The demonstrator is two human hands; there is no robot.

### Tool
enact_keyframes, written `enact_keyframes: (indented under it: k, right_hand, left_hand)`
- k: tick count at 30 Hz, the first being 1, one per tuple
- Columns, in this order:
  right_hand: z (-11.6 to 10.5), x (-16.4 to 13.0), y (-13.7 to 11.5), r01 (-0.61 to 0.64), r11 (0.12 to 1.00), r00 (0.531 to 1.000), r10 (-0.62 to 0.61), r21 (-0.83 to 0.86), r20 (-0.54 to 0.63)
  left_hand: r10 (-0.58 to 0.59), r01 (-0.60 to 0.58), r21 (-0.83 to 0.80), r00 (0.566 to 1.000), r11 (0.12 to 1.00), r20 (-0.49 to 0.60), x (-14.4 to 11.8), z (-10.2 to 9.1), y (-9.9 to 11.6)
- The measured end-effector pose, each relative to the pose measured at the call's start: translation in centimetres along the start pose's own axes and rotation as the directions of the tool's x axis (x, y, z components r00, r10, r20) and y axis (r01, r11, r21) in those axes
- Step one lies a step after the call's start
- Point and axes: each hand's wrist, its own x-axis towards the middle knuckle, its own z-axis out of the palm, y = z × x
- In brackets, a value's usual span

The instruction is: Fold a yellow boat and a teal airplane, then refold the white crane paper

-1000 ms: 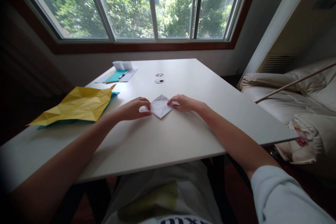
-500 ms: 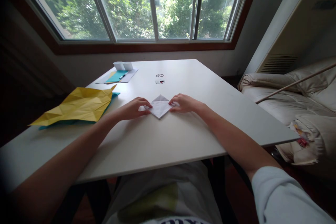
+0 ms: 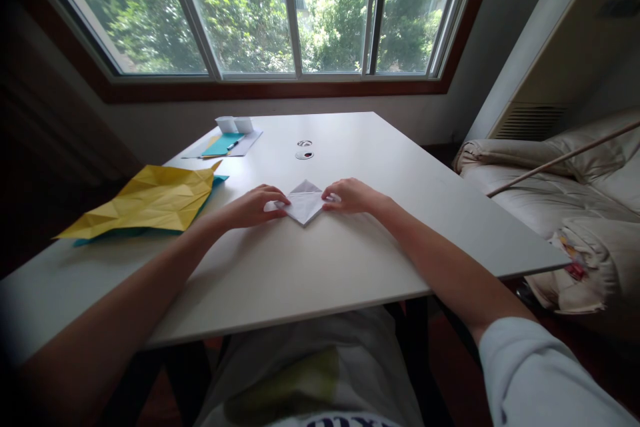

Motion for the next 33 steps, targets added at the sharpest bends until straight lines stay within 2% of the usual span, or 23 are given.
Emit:
enact_keyframes:
  k: [5, 9, 13, 21, 33]
  right_hand:
    - [-0.1, 0.1, -0.7, 0.109, 0.99, 0.993, -0.112, -0.09, -0.024]
    - [-0.1, 0.2, -1.1, 0.175, 0.984, 0.983, -0.177, -0.041, -0.052]
    - [-0.2, 0.2, -1.3, 0.157, 0.987, 0.987, -0.156, 0.037, -0.025]
    - [-0.4, 0.1, -1.5, 0.094, 0.994, 0.996, -0.094, 0.062, -0.004]
    - [-0.4, 0.2, -1.3, 0.146, 0.989, 0.989, -0.146, 0.001, 0.018]
  left_hand:
    - [0.006, -0.006, 0.004, 1.0, 1.0, -0.012, 0.0, 0.1, 0.0]
    - [0.019, -0.019, 0.007, 1.0, 1.0, -0.023, 0.0, 0.1, -0.1]
    - [0.019, -0.019, 0.006, 1.0, 1.0, -0.025, 0.1, 0.2, -0.2]
    - [0.024, -0.024, 0.0, 0.999, 1.0, -0.026, 0.0, 0.2, -0.2]
    - [0.013, -0.013, 0.001, 1.0, 1.0, -0.021, 0.0, 0.0, 0.1]
